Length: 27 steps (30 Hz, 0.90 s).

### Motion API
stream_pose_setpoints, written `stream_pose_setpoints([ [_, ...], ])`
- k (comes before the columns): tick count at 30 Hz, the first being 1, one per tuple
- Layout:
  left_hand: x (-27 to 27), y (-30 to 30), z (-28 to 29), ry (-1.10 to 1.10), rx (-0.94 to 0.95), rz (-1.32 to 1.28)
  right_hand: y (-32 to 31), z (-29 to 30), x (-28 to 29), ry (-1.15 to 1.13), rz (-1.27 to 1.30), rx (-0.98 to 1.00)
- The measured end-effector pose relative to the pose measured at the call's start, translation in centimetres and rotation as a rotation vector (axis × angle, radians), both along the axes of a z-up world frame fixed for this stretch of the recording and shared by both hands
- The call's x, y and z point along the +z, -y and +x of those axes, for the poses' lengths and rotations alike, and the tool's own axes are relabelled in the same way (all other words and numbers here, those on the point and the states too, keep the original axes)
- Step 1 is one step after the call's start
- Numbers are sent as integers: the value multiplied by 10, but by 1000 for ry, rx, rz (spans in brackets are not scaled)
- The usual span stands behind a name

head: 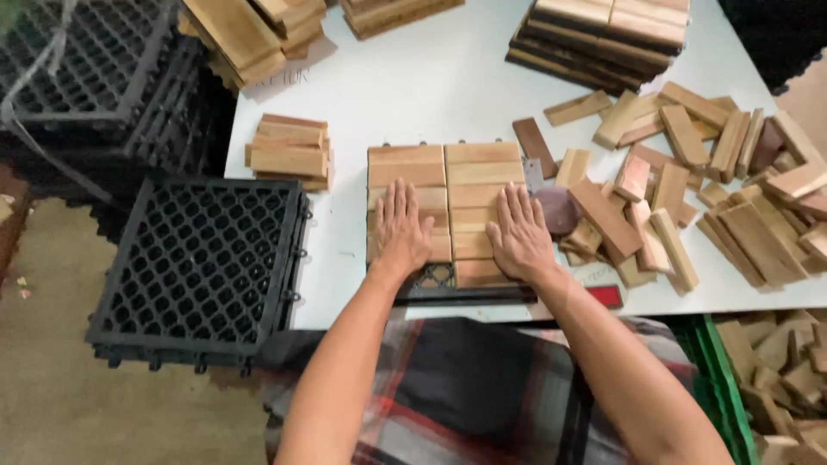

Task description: Sanding the edges of small wooden tiles and assembling them into a plastic interlocking grid.

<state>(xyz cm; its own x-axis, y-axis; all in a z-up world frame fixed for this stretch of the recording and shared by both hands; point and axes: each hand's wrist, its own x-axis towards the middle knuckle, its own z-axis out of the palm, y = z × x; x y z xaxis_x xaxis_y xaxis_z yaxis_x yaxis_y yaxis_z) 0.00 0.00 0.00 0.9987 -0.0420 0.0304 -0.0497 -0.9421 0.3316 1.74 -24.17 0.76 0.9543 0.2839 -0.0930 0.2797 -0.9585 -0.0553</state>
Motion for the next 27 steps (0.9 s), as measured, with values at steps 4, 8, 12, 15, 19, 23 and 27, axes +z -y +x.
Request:
stream_pose_setpoints([
  [4, 4, -2, -1, -29, 16, 12, -21, -9, 12, 4, -22, -16],
  [8, 2, 11, -6, -64, 44, -25, -53, -57, 37, -72, 134, 60],
  [12, -4, 7, -3, -83, 57, -51, -59, -67, 27, -79, 123, 104],
  [15, -5, 4, -6, -74, 39, -71, -33, -58, 28, -110, 97, -2],
  [19, -8, 2, -5, -50, 44, -81, 12, -35, 15, -99, -3, -106],
  [23, 3, 22, -6, 63, 22, -152, -17, -30, 18, 40, 115, -96],
  [27, -15, 44, -22, 171, -4, -85, -64, -49, 11, -16, 138, 8],
])
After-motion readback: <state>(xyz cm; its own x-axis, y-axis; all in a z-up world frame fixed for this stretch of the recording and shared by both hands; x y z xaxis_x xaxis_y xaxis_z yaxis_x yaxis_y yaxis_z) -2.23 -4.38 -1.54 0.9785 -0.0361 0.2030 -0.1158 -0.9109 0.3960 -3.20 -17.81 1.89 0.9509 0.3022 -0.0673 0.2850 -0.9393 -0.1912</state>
